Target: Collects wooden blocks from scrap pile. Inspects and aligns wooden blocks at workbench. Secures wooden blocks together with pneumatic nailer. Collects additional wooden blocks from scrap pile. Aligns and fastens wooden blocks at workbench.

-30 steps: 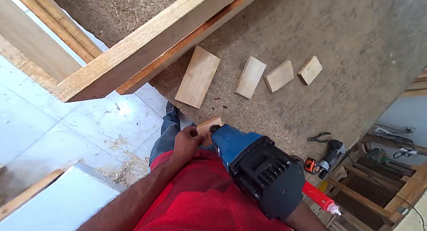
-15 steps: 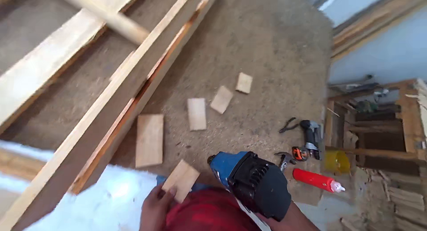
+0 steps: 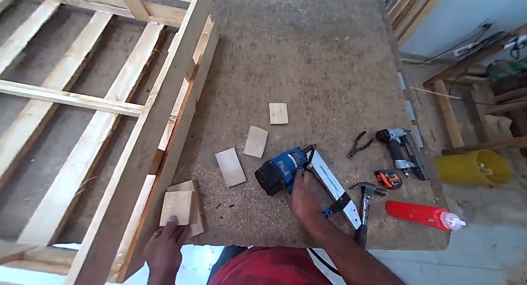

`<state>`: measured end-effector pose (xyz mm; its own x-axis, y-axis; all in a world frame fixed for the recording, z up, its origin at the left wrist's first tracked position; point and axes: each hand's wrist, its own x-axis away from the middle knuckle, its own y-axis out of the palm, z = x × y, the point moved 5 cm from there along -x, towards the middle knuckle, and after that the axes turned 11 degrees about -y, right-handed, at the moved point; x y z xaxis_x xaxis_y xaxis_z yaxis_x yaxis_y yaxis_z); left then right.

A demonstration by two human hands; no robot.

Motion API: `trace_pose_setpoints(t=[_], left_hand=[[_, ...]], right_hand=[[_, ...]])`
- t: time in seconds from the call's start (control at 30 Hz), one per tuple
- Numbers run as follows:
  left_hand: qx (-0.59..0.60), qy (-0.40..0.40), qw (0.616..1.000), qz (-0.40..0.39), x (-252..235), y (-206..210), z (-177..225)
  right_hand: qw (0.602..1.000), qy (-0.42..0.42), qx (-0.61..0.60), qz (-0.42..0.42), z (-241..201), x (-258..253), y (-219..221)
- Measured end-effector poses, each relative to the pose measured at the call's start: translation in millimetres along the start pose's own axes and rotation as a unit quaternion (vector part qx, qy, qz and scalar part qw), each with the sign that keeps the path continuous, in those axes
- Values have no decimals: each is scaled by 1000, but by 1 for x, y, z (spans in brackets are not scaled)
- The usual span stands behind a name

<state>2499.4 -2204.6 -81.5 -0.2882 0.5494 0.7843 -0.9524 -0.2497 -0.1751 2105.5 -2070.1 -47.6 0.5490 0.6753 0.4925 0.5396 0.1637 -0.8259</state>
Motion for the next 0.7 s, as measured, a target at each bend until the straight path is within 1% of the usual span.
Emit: trace_pose_setpoints(t=[0.07, 0.17, 0.2, 0.27, 0.3, 0.37, 0.47, 0.57, 0.6, 0.63, 0.7], left_hand=[[-67, -16, 998, 10, -1, 0, 3], [-132, -33, 990, 44, 6, -8, 7], [-143, -36, 988, 49, 7, -8, 8], [-140, -37, 988, 51, 7, -2, 9], [-126, -42, 990, 54, 8, -1, 9], [-90, -49, 993, 59, 10, -1, 5], [-62, -37, 996, 55, 9, 2, 6], [-68, -22, 995, 69, 12, 2, 6], [-93, -6, 992, 83, 15, 0, 8], [-142, 24, 984, 106, 18, -1, 11], [-264, 119, 943, 163, 34, -2, 21]], right_hand=[[999, -7, 19, -47, -4, 1, 5], [989, -67, 84, -99, -27, 7, -22], [987, -90, 97, -93, -34, 3, -35], [984, -142, 91, -48, -48, -20, -62], [982, -173, 73, -26, -56, -37, -70], [975, -215, 47, -16, -77, -69, -71], [963, -267, 17, -40, -121, -100, -52], [959, -257, 32, -113, -168, -98, -8], [961, -242, 45, -125, -181, -95, 10], [966, -220, 49, -126, -191, -94, 26], [974, -185, 71, -108, -200, -94, 46]])
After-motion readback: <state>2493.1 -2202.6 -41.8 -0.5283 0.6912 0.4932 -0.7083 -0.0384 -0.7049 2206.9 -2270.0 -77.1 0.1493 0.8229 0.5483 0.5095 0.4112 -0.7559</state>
